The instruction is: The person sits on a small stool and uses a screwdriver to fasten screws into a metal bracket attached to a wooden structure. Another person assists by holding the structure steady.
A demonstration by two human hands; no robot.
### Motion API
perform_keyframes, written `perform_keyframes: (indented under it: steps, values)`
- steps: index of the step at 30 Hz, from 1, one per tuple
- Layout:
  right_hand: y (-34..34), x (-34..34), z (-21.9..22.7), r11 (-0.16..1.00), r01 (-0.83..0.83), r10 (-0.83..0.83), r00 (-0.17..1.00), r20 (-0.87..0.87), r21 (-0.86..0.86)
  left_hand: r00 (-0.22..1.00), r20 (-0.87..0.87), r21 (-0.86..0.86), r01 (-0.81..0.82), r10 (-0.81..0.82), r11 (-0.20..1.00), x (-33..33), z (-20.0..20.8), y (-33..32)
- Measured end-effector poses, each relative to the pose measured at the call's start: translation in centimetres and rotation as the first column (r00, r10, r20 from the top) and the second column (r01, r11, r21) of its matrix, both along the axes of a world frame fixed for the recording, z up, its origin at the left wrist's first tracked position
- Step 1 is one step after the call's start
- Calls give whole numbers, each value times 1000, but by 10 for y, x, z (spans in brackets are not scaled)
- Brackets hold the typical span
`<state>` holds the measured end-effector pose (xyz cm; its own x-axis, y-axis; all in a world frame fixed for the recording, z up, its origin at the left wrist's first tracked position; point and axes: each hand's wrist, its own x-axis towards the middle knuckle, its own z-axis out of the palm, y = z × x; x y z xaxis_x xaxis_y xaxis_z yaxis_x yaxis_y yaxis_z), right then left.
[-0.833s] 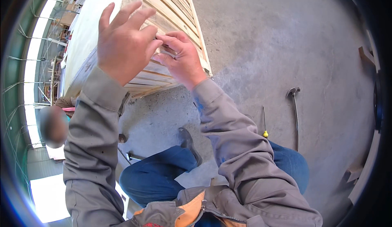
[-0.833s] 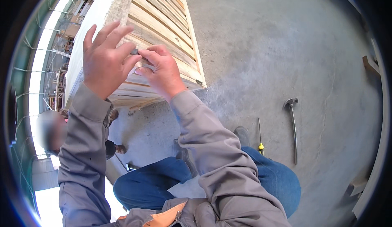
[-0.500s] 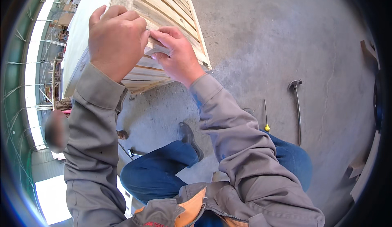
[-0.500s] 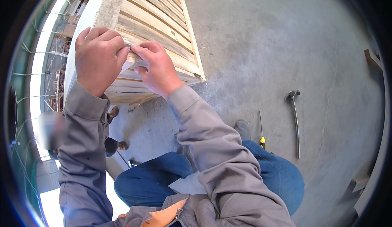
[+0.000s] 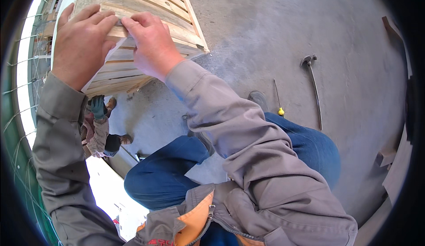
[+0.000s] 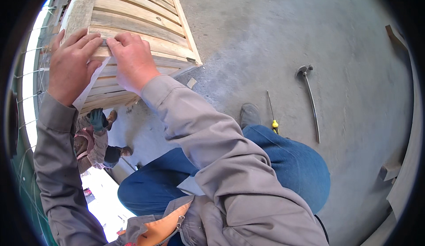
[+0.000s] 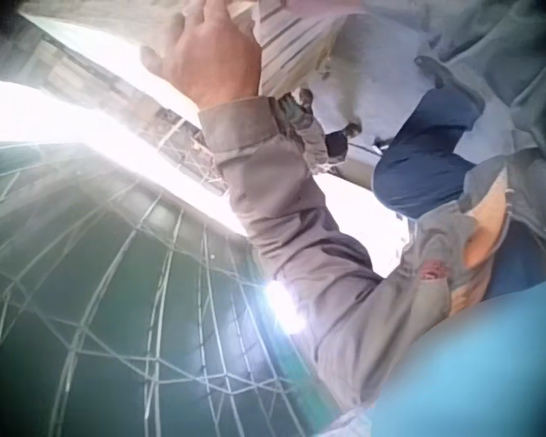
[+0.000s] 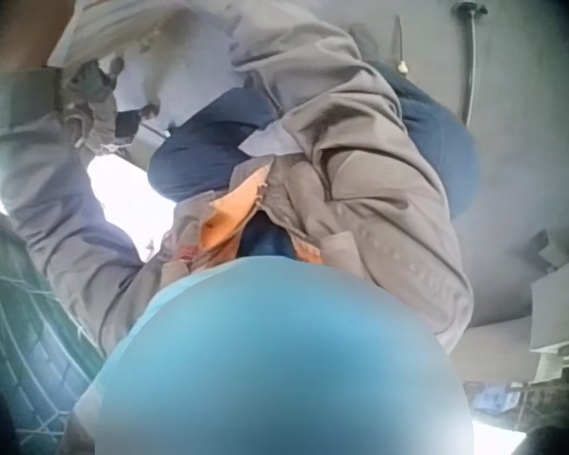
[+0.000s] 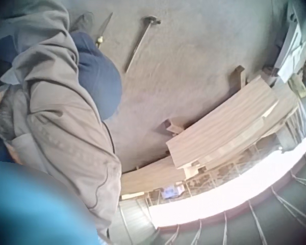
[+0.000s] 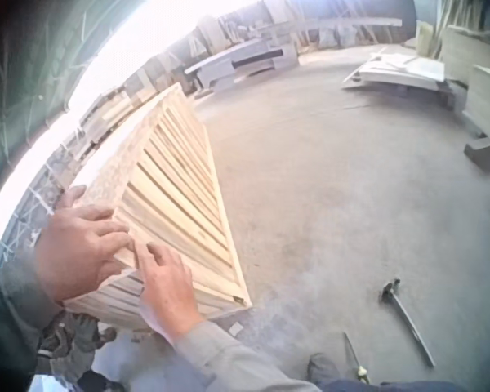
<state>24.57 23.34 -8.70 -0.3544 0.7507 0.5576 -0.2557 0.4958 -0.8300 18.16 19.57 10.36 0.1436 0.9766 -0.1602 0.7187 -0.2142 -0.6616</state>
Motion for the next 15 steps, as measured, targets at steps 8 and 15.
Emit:
perform_keyframes:
  steps: [8,15]
  values:
    - [64,37,-32,930,-95,210,930,302,-354,991,-69,-5,-113,113,994,-3,-6,-9]
    - [206,213,-72,998,-10,-56,468,882,69,996,12,81,-86,85,993,-33,-26,-8]
